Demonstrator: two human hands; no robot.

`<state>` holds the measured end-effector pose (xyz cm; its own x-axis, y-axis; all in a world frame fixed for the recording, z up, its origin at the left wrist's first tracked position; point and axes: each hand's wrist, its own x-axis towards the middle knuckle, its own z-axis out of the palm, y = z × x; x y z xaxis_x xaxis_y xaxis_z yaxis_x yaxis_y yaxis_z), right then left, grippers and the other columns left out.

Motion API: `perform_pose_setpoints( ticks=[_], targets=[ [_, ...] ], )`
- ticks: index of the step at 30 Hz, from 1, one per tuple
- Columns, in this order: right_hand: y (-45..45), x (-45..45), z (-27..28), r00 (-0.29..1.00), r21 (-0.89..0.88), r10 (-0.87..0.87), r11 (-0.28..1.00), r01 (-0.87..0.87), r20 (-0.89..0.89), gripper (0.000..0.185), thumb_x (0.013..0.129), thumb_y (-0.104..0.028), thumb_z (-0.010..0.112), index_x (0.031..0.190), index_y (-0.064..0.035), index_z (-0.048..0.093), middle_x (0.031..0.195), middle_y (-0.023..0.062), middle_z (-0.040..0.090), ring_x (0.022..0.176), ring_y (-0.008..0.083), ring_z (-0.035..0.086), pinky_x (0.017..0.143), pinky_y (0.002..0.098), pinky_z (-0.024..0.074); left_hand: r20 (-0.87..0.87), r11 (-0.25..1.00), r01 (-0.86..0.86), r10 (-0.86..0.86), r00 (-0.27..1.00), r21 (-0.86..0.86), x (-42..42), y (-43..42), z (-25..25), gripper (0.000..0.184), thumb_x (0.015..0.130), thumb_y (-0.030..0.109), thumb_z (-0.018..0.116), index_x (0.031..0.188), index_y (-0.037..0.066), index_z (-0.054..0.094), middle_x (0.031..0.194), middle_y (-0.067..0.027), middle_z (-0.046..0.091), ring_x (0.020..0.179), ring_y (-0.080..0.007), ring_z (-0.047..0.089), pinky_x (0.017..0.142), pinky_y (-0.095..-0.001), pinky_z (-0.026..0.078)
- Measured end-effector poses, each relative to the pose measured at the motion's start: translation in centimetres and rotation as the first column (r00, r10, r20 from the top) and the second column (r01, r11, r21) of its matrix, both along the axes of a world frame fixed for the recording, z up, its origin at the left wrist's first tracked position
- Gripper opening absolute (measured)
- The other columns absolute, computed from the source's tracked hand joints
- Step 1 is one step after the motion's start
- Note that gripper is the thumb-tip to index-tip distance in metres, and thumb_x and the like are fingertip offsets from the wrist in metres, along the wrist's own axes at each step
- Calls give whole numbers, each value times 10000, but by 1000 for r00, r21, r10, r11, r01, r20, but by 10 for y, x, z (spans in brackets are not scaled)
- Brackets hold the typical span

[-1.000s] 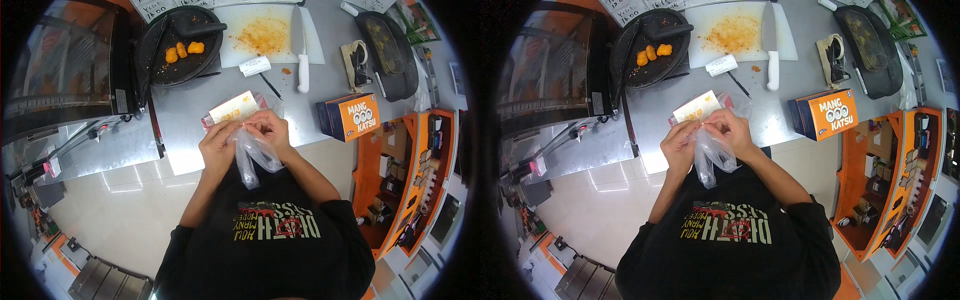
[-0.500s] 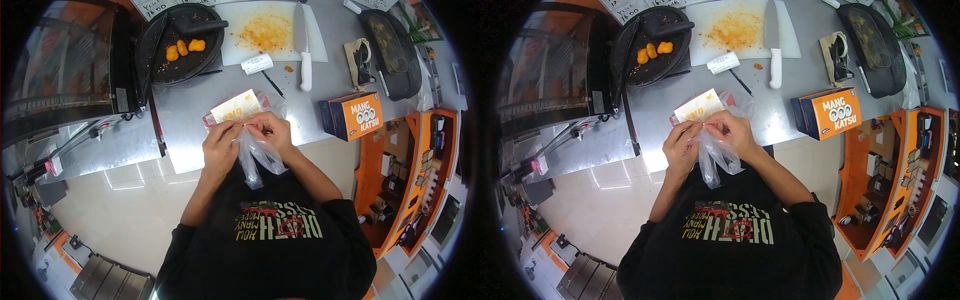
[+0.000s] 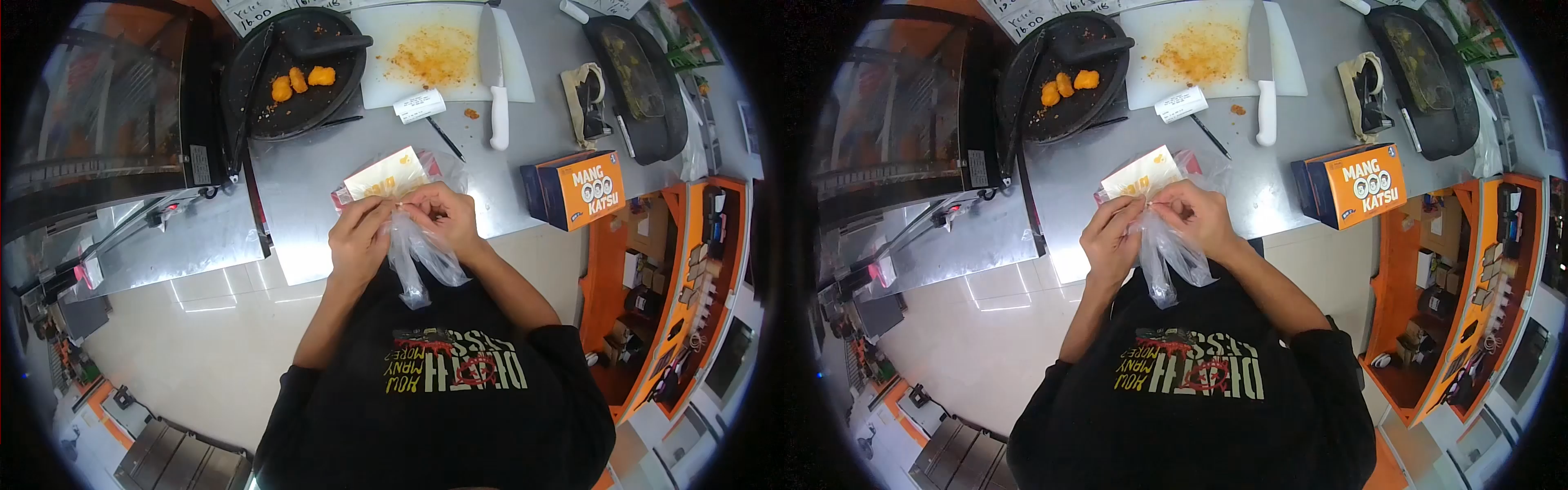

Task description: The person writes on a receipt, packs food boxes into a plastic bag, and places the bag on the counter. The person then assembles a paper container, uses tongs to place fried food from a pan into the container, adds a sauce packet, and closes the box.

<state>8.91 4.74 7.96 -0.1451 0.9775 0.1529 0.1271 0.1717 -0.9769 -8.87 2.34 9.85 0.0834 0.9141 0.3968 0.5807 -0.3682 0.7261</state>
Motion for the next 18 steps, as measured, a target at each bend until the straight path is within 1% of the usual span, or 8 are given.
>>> perform_pose_setpoints(
  ticks=[3,6,9,12,15,18],
  targets=[
    [0,1,-3,1000,14,0,1000,-1,16,175,831,-18,788,945,-36,657,616,38,588,518,78,530,504,258,446,15,999,12,-12,1000,-39,-1,-1,1,453,683,-76,706,1124,25,733,1051,-105,685,918,-272,681,780,-348,571],
    [1,3,-1,998,0,31,1000,-31,52,176,832,-28,790,950,-42,661,615,39,587,518,81,534,509,257,448,-8,999,34,-34,999,-41,-2,0,4,448,686,-79,700,1121,25,734,1048,-111,688,922,-275,681,789,-351,569],
    [4,4,11,990,8,63,998,-64,126,156,836,-36,782,948,-35,673,678,62,641,539,108,583,524,266,470,-55,998,70,-70,996,-10,-4,3,4,472,673,-87,691,1129,27,732,1073,-120,690,942,-287,679,804,-356,567],
    [7,2,17,983,92,89,990,-105,163,129,852,-35,749,964,-15,687,783,104,693,619,200,663,580,306,516,0,994,105,-105,994,-35,-6,7,5,383,733,-78,716,1103,18,738,1044,-117,707,893,-261,696,750,-325,569],
    [11,2,18,974,151,104,979,-136,199,125,863,-27,714,984,1,694,891,143,711,748,295,699,669,347,547,169,986,45,-17,986,-161,-2,10,13,237,810,-34,748,1043,7,751,986,-111,723,817,-221,706,682,-286,559],
    [13,4,21,975,164,133,973,-163,179,137,882,-12,672,1017,8,686,931,164,703,833,342,692,724,372,547,265,953,9,75,961,-302,1,9,10,160,841,-4,765,1002,-10,764,965,-128,738,857,-179,711,703,-267,552]
  ],
)
